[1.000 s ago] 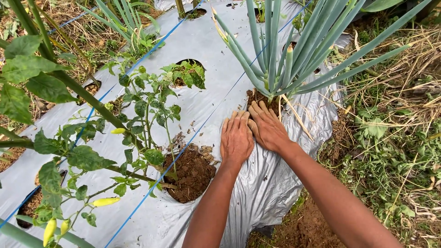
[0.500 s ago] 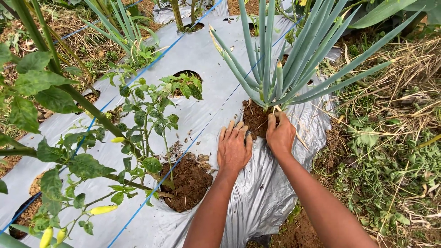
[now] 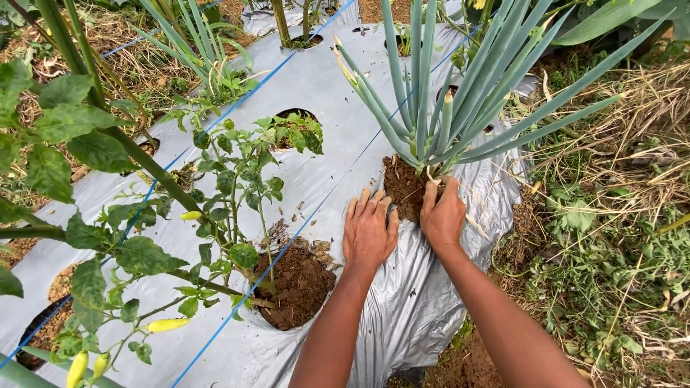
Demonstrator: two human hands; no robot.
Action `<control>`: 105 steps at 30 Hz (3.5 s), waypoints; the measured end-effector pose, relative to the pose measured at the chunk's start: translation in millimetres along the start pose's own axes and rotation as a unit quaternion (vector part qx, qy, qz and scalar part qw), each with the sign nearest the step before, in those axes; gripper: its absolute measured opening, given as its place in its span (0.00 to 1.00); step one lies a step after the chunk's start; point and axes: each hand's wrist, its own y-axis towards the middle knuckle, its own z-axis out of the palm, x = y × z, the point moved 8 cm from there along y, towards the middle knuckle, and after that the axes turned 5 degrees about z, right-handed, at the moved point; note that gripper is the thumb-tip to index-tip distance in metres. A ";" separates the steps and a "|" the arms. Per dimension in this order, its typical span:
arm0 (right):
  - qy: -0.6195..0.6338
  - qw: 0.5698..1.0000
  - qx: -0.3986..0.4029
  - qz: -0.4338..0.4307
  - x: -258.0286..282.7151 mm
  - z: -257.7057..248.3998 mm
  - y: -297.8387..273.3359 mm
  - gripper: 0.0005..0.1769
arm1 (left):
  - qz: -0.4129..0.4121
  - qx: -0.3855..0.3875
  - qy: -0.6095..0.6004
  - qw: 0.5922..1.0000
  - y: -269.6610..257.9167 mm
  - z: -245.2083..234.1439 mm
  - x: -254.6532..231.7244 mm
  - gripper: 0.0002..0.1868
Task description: Using a hand hoe to dig soil and then packing soil around the base of plants in a garden bed.
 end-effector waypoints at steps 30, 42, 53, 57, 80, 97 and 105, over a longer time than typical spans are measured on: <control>-0.036 0.999 0.032 -0.010 -24.7 8.7 -1.1 0.09 | -0.002 0.019 -0.008 1.000 -1.0 3.6 1.3 0.19; 0.138 0.988 0.031 0.063 -52.5 -20.0 -38.8 0.14 | 0.009 0.001 0.004 1.000 -3.9 7.5 2.5 0.18; 0.046 0.975 0.198 0.087 -74.7 -75.3 -95.2 0.14 | 0.002 0.051 0.010 0.999 -3.5 11.0 0.3 0.19; -0.015 0.948 0.296 0.119 -102.4 -100.3 -133.7 0.12 | 0.027 0.054 0.024 0.998 -5.0 3.4 -10.9 0.18; -0.276 0.660 0.695 0.070 -167.4 -221.3 -353.3 0.07 | 0.385 0.612 -0.143 0.676 -307.0 19.8 -228.9 0.25; -0.126 0.945 0.256 0.158 -188.9 -336.5 -204.2 0.33 | 0.301 0.637 -0.164 0.690 -309.7 22.3 -280.9 0.22; -0.357 0.791 0.483 0.116 -284.7 -320.9 -300.1 0.32 | 0.287 0.663 -0.167 0.671 -303.1 16.1 -316.0 0.23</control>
